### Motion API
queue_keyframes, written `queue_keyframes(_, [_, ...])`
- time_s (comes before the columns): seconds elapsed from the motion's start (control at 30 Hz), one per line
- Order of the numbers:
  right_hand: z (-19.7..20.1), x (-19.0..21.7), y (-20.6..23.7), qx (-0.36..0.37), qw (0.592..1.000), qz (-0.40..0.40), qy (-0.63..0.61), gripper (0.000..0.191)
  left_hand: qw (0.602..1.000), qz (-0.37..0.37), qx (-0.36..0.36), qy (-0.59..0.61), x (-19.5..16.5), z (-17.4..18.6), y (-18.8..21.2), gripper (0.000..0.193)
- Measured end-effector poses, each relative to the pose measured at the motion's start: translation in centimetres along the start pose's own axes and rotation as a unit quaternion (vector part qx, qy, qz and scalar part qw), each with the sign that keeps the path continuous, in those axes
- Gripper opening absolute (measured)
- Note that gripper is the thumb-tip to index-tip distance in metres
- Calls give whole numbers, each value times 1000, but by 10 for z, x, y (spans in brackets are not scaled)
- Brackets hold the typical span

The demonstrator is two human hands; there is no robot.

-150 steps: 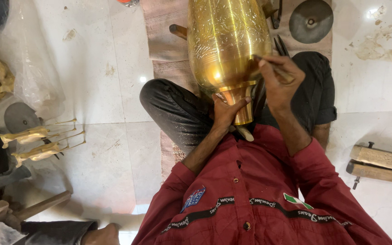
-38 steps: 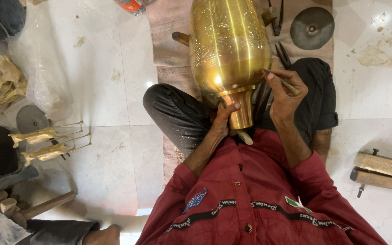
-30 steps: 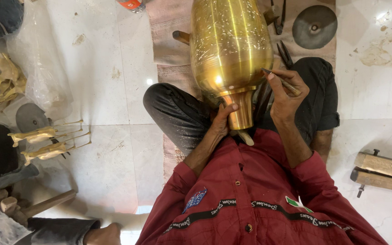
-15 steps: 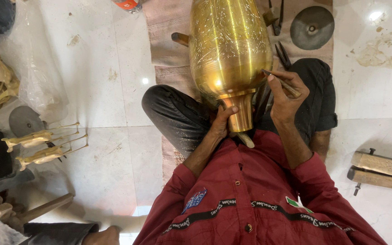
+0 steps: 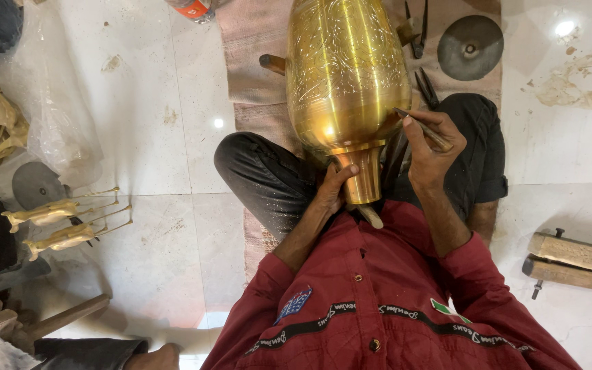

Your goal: The person sits on the floor with a large brass vase held between their legs and engraves decorative patterns into its surface. They hold a small chisel against the brass with one hand and strike it with a wooden mallet held in the other hand, repositioning the chisel repeatedly to work across different areas of the vase.

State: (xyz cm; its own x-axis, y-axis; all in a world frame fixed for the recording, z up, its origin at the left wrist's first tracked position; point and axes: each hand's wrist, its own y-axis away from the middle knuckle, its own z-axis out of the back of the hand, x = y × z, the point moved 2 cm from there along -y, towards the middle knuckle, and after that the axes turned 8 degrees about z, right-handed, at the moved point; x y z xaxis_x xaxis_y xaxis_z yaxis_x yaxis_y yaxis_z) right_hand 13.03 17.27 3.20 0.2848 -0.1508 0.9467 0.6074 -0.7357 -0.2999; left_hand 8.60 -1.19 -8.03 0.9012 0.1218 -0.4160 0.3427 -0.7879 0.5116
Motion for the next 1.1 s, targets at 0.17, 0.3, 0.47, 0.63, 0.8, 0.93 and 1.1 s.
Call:
queue_keyframes(0.17, [-3, 2, -1, 15, 998, 3, 61, 11, 993, -38, -83, -70, -2, -5, 3, 75])
queue_keyframes(0.3, [-7, 3, -1, 21, 996, 10, 88, 12, 994, -54, -72, -67, -6, -15, 8, 71])
queue_keyframes(0.47, [-9, 6, 0, 34, 997, 31, 62, 12, 994, -51, -65, -69, -10, -19, 9, 68])
queue_keyframes(0.63, [-10, 4, 1, 28, 998, 29, 56, 12, 994, -52, -72, -62, -10, -21, 10, 68])
queue_keyframes(0.8, [-10, 3, 0, 36, 997, 44, 58, 12, 995, -65, -55, -61, -11, -24, 12, 68])
queue_keyframes(0.93, [-12, 5, 0, 33, 998, 13, 54, 13, 995, -70, -46, -52, -12, -24, 13, 66])
queue_keyframes(1.1, [-22, 13, 3, 52, 997, 42, 22, 12, 998, -49, -37, -18, -12, -21, 16, 67])
